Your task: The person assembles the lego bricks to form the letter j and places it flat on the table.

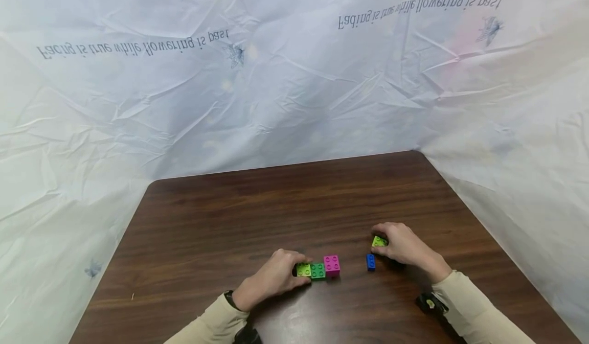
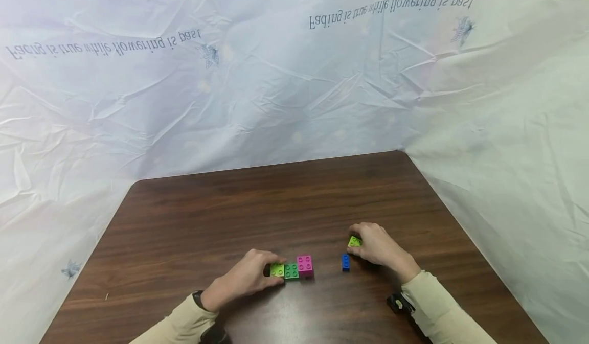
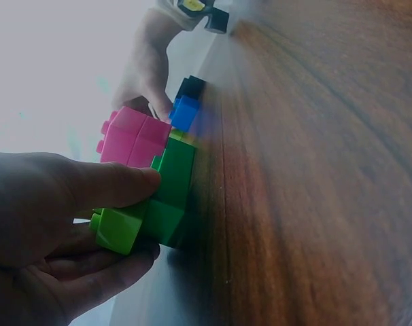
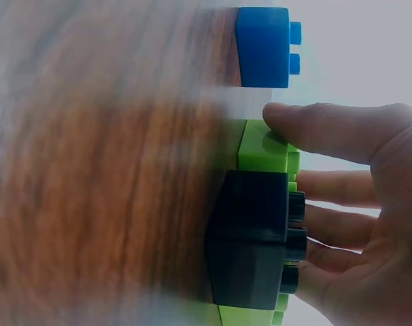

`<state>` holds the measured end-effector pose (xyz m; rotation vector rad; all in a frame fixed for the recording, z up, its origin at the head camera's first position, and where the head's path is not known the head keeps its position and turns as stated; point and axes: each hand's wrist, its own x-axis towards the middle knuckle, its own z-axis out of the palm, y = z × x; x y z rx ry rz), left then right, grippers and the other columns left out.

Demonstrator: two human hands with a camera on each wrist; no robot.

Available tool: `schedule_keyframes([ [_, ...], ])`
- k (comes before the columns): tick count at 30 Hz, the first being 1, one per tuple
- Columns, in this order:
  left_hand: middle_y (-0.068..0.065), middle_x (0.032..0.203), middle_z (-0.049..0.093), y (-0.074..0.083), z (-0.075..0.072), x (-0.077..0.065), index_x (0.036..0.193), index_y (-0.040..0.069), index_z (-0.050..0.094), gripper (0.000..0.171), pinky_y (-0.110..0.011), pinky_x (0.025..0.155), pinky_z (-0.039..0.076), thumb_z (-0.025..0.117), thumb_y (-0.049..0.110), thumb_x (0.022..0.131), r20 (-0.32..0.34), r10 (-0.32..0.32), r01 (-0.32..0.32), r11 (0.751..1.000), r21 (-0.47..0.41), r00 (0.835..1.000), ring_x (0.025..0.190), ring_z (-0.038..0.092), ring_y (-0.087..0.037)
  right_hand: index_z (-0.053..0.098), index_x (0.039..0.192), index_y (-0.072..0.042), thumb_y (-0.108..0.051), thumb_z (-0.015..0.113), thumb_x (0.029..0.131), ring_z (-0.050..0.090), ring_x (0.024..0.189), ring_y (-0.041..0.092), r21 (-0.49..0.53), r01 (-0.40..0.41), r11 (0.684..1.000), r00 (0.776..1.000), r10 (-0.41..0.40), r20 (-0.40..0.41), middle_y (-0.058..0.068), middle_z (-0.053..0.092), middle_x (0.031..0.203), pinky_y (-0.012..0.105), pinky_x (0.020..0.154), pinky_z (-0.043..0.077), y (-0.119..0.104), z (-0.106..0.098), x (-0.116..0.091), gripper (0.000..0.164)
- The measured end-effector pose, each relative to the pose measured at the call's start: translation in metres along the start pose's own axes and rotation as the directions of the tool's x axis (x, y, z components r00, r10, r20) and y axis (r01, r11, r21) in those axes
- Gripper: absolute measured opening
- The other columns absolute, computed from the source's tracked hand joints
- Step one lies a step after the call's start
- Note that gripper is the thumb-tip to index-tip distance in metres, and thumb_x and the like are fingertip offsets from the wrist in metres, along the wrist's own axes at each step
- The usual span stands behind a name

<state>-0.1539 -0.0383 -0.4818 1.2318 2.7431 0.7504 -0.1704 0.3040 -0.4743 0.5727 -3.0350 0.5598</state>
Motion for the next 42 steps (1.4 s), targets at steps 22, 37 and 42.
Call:
schedule_keyframes([
  [22,0.001,0.104,0.073,0.0007,0.0019,-0.0013,0.113,0.009,0.072,0.038,-0.017,0.075,0.051,0.081,0.026,0.081,-0.008,0.012,-0.012,1.0,-0.016,1.0,0.091,0.064,-0.002,0.071,0.102,-0.011,-0.027,0.082,0.078,0.057,0.073,0.009,0.013,-0.042,0.999,0.998,0.042,0.042,-0.001,0.069,0.089,0.032,0.065,0.05,0.0011,-0.0029,0.0,0.03],
  [37,0.0,0.106,0.073,0.0032,0.0008,-0.0019,0.115,0.008,0.071,0.039,-0.019,0.077,0.052,0.08,0.026,0.082,0.016,-0.008,0.008,1.0,-0.021,1.0,0.094,0.064,-0.003,0.068,0.096,-0.012,-0.024,0.083,0.077,0.051,0.067,0.008,0.032,-0.039,0.999,0.999,0.038,0.037,-0.004,0.065,0.08,0.028,0.06,0.046,-0.0026,-0.007,0.0009,0.027],
  [42,0.0,0.106,0.073,0.0033,0.0008,-0.0019,0.115,0.008,0.071,0.039,-0.019,0.077,0.053,0.08,0.026,0.081,0.013,-0.006,0.007,1.0,-0.02,1.0,0.094,0.064,-0.003,0.069,0.095,-0.014,-0.025,0.083,0.076,0.051,0.066,0.008,0.035,-0.035,0.999,0.999,0.034,0.026,-0.003,0.067,0.081,0.029,0.06,0.046,-0.0047,-0.0094,0.0032,0.026],
])
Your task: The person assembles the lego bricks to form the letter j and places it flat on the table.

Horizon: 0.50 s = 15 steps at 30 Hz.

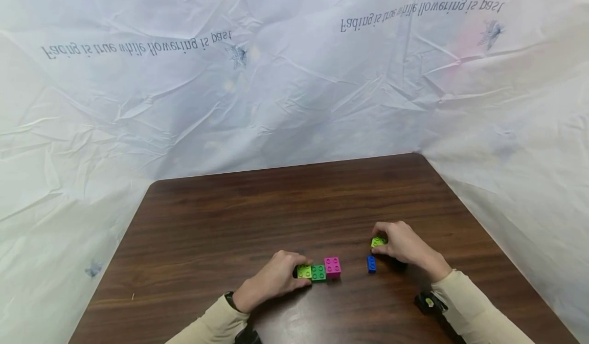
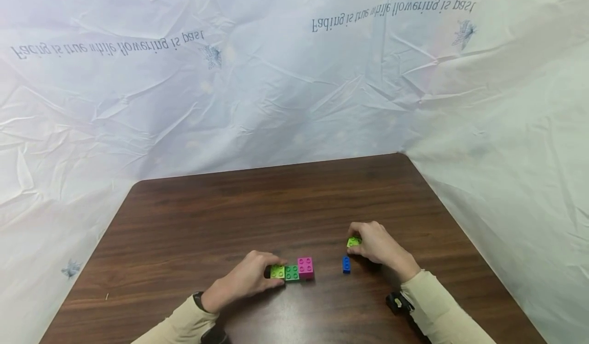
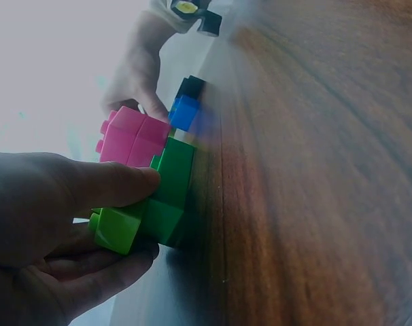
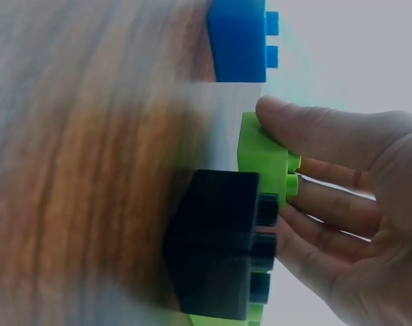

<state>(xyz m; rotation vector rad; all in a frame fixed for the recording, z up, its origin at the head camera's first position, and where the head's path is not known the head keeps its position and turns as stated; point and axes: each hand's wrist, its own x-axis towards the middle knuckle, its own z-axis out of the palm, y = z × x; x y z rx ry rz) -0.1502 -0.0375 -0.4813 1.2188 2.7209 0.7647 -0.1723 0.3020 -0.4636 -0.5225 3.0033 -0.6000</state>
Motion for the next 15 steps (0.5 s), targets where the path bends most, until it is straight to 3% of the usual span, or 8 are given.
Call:
schedule_keyframes([
  [15,-0.001,0.107,0.073,0.0,0.0,0.0,0.115,0.007,0.071,0.039,-0.019,0.077,0.053,0.08,0.025,0.082,-0.004,0.001,-0.001,1.0,-0.004,1.0,0.096,0.065,-0.005,0.072,0.101,-0.012,-0.024,0.081,0.079,0.06,0.077,0.008,-0.029,0.169,0.985,0.983,-0.171,-0.071,0.0,0.071,0.094,0.027,0.065,0.052,-0.011,-0.006,0.004,0.027],
])
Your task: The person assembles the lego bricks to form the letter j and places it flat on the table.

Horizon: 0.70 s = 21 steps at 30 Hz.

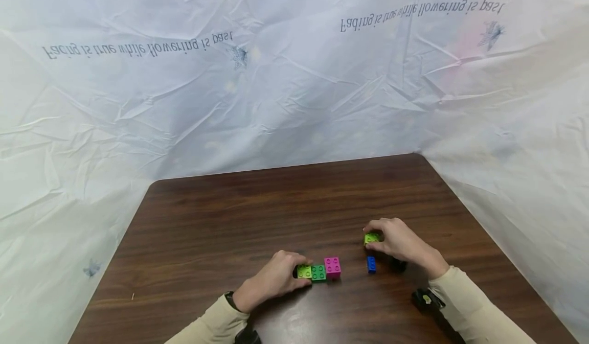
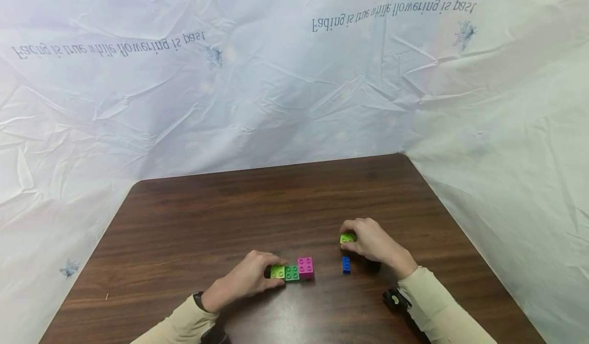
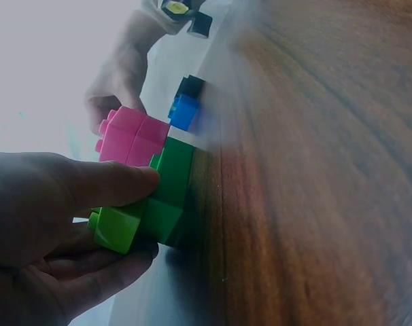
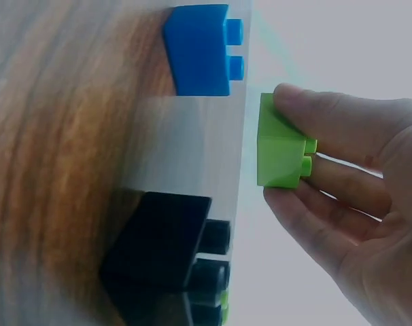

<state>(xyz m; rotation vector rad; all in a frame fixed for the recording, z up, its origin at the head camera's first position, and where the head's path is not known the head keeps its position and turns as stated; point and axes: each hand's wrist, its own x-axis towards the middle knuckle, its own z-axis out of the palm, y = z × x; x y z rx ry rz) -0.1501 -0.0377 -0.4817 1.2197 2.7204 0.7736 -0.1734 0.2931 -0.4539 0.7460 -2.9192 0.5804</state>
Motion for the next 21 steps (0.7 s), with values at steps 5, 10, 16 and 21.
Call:
schedule_keyframes([
  [5,-0.001,0.107,0.073,0.0,0.002,0.0,0.115,0.008,0.072,0.039,-0.019,0.077,0.053,0.08,0.026,0.082,-0.013,0.007,-0.007,1.0,0.003,1.0,0.096,0.065,-0.005,0.072,0.103,-0.011,-0.021,0.081,0.08,0.06,0.076,0.01,0.044,0.019,0.999,1.0,-0.019,-0.011,0.001,0.069,0.095,0.023,0.063,0.051,-0.004,-0.002,0.0,0.026],
  [10,0.0,0.105,0.073,0.0,0.001,0.0,0.114,0.009,0.072,0.037,-0.016,0.074,0.051,0.08,0.026,0.082,-0.017,0.005,-0.005,1.0,0.01,1.0,0.093,0.065,-0.003,0.072,0.104,-0.011,-0.021,0.081,0.08,0.057,0.074,0.008,0.078,0.042,0.996,0.999,-0.04,-0.021,0.0,0.068,0.096,0.02,0.062,0.05,-0.013,-0.006,0.004,0.028],
  [16,0.001,0.105,0.073,0.001,0.0,0.0,0.114,0.009,0.072,0.037,-0.016,0.074,0.051,0.08,0.026,0.081,-0.017,0.003,-0.003,1.0,0.013,1.0,0.093,0.064,-0.003,0.072,0.107,-0.012,-0.018,0.08,0.081,0.06,0.079,0.006,0.088,0.135,0.987,0.99,-0.131,-0.042,-0.002,0.069,0.098,0.023,0.064,0.053,-0.022,-0.01,0.007,0.027],
  [21,0.001,0.104,0.073,0.001,0.002,0.0,0.113,0.009,0.072,0.037,-0.016,0.075,0.051,0.08,0.026,0.081,-0.022,0.014,-0.014,1.0,0.02,1.0,0.092,0.065,-0.003,0.072,0.108,-0.012,-0.017,0.08,0.081,0.062,0.084,0.007,0.094,0.179,0.979,0.983,-0.174,-0.061,-0.001,0.07,0.101,0.027,0.066,0.055,-0.028,-0.011,0.008,0.029],
])
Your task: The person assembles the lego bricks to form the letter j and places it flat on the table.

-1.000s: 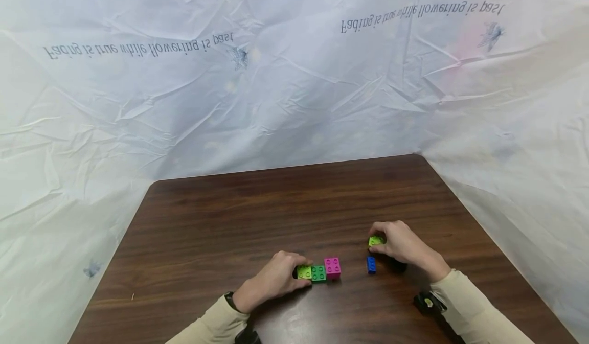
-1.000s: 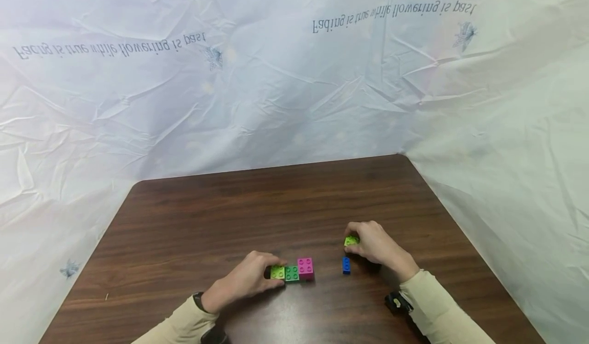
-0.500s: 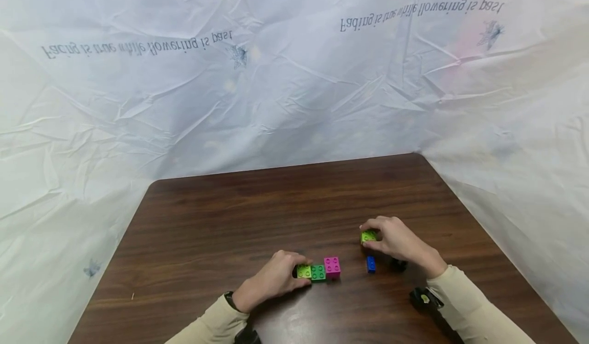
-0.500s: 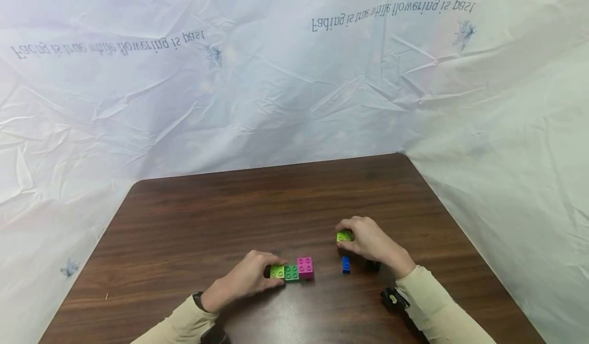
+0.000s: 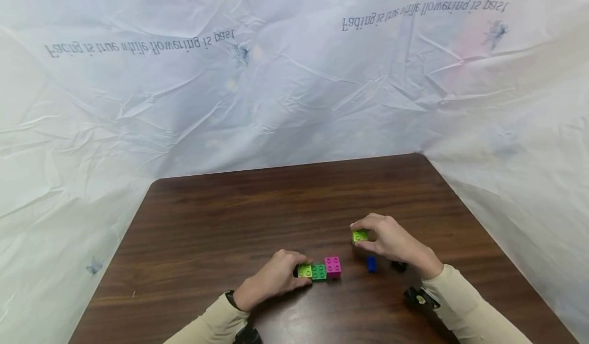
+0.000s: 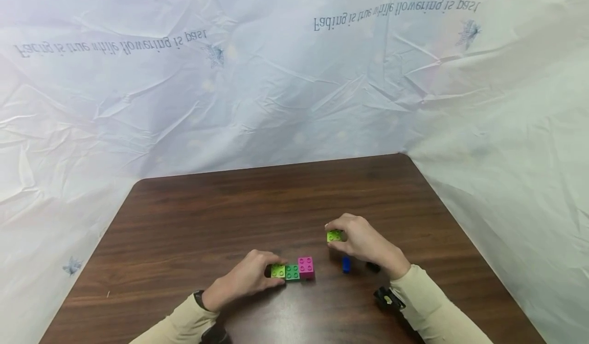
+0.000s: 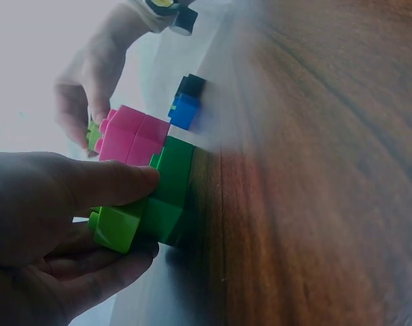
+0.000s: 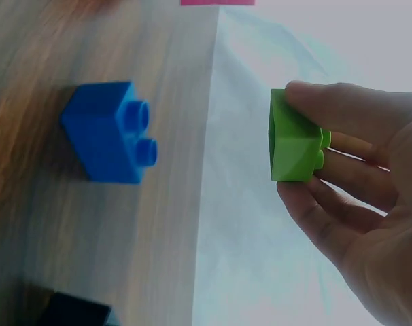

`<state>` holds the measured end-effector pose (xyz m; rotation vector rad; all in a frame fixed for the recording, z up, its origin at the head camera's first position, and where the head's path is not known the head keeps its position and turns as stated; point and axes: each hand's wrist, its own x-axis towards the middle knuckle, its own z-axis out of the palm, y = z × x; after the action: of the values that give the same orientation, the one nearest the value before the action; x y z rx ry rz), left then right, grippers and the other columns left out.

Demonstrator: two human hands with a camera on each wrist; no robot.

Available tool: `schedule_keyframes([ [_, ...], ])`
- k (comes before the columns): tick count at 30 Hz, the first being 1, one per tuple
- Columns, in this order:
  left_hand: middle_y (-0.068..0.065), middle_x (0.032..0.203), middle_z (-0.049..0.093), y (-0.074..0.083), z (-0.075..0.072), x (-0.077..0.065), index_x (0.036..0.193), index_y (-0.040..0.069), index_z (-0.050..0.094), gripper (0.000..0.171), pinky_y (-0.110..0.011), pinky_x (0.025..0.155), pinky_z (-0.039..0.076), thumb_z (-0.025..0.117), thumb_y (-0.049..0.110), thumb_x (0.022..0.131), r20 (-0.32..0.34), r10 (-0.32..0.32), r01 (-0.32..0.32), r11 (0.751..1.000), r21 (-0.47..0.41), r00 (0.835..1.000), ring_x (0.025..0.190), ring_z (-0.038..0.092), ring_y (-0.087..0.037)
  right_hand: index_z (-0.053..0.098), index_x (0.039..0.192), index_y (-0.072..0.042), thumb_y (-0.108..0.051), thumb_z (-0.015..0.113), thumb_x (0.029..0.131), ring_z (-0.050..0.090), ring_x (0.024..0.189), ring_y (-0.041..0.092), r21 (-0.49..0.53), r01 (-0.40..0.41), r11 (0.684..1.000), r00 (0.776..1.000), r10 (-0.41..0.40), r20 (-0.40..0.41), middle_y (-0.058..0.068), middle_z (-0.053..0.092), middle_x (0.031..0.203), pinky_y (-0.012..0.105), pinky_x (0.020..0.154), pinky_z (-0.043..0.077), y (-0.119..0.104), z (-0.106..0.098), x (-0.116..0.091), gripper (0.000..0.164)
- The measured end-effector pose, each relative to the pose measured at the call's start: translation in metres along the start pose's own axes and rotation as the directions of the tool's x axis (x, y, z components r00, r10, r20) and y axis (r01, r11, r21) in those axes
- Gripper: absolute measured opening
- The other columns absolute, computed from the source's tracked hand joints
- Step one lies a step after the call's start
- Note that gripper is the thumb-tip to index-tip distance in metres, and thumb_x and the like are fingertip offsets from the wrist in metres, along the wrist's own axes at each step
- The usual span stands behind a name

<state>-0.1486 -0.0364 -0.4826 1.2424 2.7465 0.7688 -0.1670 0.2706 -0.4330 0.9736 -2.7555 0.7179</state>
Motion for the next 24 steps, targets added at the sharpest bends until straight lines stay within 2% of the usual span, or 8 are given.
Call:
schedule_keyframes([
  [8,0.002,0.102,0.074,0.0,0.001,0.0,0.112,0.01,0.073,0.036,-0.015,0.073,0.05,0.081,0.027,0.081,-0.006,0.006,-0.006,1.0,0.004,1.0,0.09,0.064,-0.001,0.072,0.11,-0.012,-0.017,0.08,0.081,0.064,0.09,0.011,0.0,0.088,0.996,0.996,-0.088,-0.013,0.0,0.07,0.105,0.026,0.07,0.055,-0.01,-0.001,0.006,0.031],
  [16,0.004,0.099,0.073,0.0,0.0,0.001,0.111,0.011,0.073,0.035,-0.019,0.077,0.051,0.081,0.027,0.08,-0.009,-0.002,0.002,1.0,0.009,1.0,0.089,0.064,-0.001,0.071,0.109,-0.011,-0.015,0.081,0.079,0.065,0.092,0.013,0.006,0.223,0.975,0.973,-0.222,-0.066,0.001,0.07,0.105,0.026,0.07,0.054,-0.016,0.0,0.013,0.032],
  [24,0.004,0.099,0.073,-0.001,0.001,0.001,0.11,0.011,0.073,0.035,-0.019,0.076,0.051,0.081,0.027,0.08,-0.014,0.004,-0.004,1.0,0.006,1.0,0.088,0.064,0.0,0.07,0.11,-0.01,-0.013,0.081,0.079,0.064,0.09,0.012,0.064,0.26,0.964,0.964,-0.256,-0.065,0.003,0.069,0.106,0.023,0.066,0.054,-0.025,0.0,0.014,0.033],
])
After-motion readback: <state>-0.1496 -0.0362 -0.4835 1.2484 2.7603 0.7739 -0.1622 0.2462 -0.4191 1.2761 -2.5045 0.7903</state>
